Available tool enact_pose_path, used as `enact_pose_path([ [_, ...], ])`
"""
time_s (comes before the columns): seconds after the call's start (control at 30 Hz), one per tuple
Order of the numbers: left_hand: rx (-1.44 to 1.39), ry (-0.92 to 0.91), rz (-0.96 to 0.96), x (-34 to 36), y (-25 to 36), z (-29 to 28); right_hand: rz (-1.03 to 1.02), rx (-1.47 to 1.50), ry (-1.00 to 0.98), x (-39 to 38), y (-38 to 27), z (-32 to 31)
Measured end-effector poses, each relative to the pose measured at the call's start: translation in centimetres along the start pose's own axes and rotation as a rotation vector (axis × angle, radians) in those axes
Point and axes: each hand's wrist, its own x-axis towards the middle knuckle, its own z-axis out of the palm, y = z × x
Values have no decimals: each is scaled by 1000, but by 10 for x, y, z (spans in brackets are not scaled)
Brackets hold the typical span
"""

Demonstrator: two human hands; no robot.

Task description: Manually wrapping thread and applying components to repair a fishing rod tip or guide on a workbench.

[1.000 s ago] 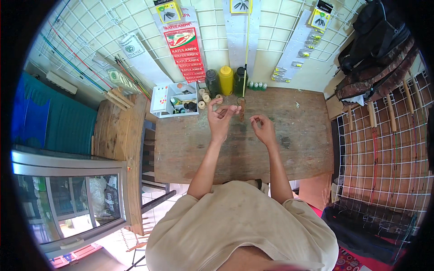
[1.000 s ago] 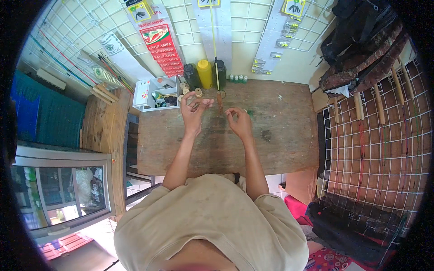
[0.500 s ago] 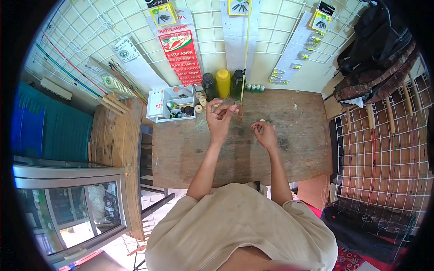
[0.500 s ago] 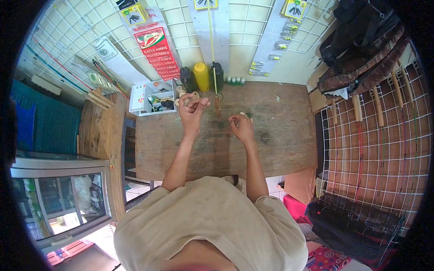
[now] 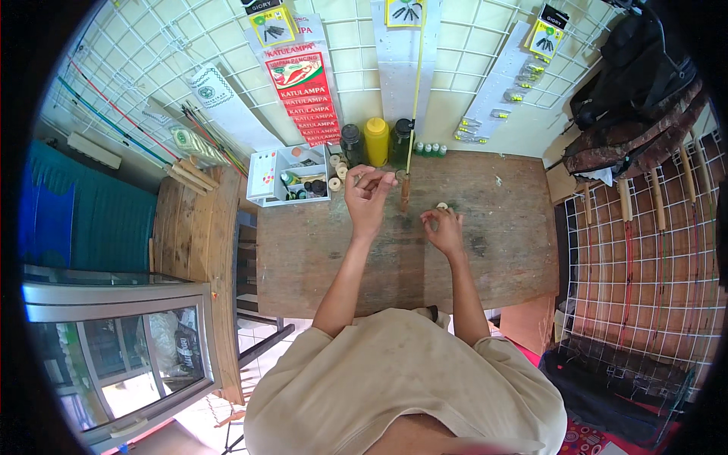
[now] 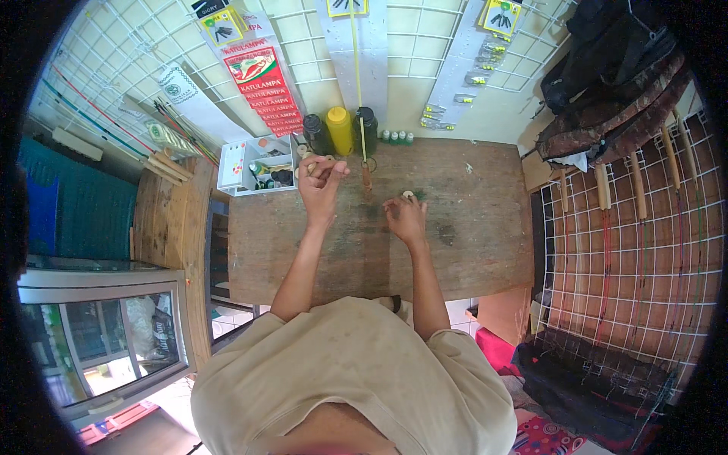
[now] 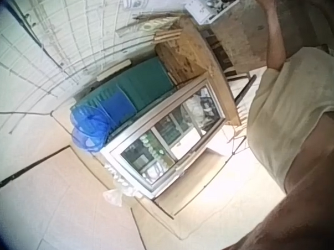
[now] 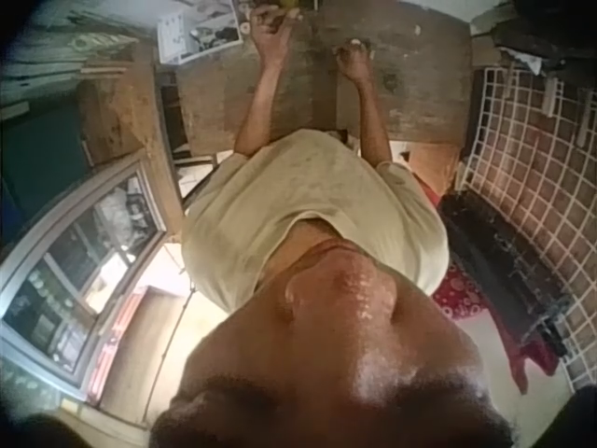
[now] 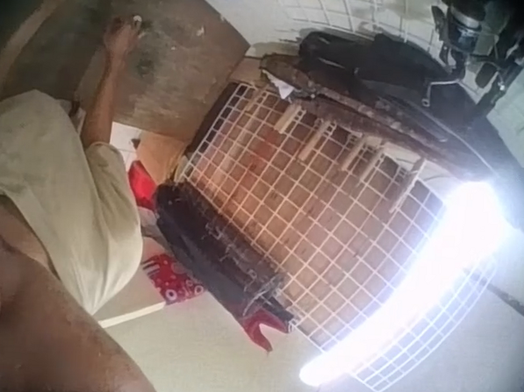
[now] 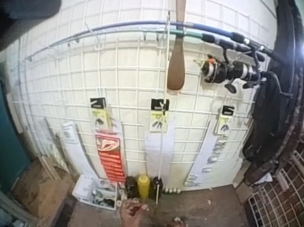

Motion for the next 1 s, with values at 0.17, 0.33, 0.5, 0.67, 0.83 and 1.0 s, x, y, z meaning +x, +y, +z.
enact_pose_path([
  [0.17,-3,14,-14,-2,-2,3,-41,188,14,11,-16,-18],
  [0.33,70,25,40,-2,-5,1,-64,745,121,31,-57,-61],
  [0.5,162,-10,90,0,-15,-2,-360,1330,-134,52,-69,-102],
  [0.67,185,-14,94,-2,-14,1,-127,1128,-110,56,-80,-95],
  [0.83,103,-9,16,-5,-6,10,-92,904,32,57,-87,-59],
  [1.0,27,-27,-2,-6,-7,8,127,1177,-69,53,-92,-58],
])
